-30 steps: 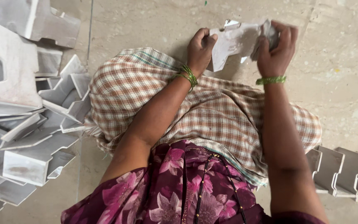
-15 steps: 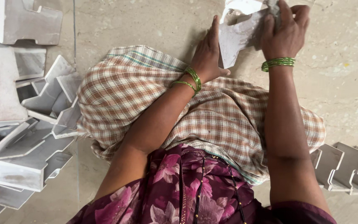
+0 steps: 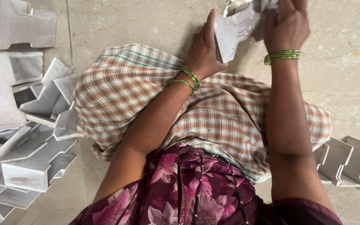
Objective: The person sits on the floor with a cloth over their lap and wipes white foam pieces one at a time using a small cloth, rubbing the surfaces and edges of each piece before setting it aside and picking up the next piece from a pile.
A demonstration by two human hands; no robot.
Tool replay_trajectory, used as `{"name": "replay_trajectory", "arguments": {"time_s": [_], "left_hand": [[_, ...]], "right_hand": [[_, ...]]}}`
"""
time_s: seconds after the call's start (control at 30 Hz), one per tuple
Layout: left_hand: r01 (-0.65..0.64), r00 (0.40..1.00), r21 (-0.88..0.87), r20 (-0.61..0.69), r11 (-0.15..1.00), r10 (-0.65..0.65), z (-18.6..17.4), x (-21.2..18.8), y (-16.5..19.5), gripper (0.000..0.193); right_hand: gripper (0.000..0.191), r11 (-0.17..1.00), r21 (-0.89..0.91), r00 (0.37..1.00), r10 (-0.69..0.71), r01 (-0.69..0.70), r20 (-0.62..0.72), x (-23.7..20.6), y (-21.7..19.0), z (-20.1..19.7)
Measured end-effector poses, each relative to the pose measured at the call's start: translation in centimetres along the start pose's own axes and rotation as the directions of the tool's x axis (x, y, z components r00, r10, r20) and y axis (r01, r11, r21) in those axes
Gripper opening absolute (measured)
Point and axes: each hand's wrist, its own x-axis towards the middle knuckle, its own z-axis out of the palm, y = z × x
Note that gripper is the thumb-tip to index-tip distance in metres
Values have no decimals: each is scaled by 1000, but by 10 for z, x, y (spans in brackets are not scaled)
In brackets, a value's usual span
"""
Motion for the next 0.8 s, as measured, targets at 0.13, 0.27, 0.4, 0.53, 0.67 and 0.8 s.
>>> {"name": "replay_trajectory", "arguments": {"time_s": [0.13,0.27,0.4,0.53,0.67,0.8], "left_hand": [[26,1000,-13,12,1000,-26,3,-2,-4,156],[62,996,-27,60,998,-61,6,-4,-12,149],[34,999,28,33,999,-35,9,-4,-11,155],[18,999,31,37,999,-19,5,-1,-6,155],[31,998,47,44,998,-33,3,0,-5,158],[10,1000,16,18,1000,-11,3,-2,-8,161]], "right_hand": [[35,997,52,997,-58,55,60,-6,-20,0],[19,965,234,934,-186,117,303,-26,-63,14],[15,965,179,975,-208,192,78,-15,-26,15],[18,986,-152,998,64,-67,-24,1,31,3],[14,997,72,998,5,-10,65,-4,5,5],[18,937,281,942,-269,207,203,-27,-50,16]]}}
